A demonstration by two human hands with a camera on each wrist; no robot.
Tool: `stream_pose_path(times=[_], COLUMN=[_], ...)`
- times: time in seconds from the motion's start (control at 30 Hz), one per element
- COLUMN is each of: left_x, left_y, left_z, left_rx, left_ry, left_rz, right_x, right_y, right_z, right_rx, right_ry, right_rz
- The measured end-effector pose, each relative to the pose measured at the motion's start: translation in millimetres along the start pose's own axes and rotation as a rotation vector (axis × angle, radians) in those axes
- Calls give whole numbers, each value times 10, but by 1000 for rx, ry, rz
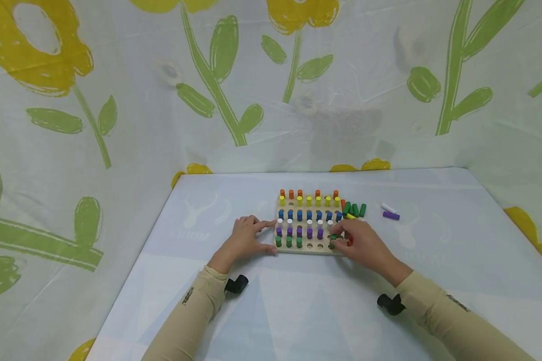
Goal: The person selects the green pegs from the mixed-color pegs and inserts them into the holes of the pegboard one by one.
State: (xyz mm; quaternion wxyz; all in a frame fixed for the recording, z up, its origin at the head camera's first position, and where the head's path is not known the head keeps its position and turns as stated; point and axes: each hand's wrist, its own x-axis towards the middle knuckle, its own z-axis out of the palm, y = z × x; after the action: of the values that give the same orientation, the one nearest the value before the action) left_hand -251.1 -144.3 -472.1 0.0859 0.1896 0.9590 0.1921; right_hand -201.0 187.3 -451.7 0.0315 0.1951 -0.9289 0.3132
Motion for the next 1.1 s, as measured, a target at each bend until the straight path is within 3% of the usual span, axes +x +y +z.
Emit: stream_pose_path(times=[1.1], left_x=[-12], left_y=[16], left_z=[-22], left_rx=[3], left_ry=[-5], left_rz=[-5], right_x=[117], right_y=[-226], right_z=[162], right_rx=[-34], right_ry=[-18], right_rz=[-82])
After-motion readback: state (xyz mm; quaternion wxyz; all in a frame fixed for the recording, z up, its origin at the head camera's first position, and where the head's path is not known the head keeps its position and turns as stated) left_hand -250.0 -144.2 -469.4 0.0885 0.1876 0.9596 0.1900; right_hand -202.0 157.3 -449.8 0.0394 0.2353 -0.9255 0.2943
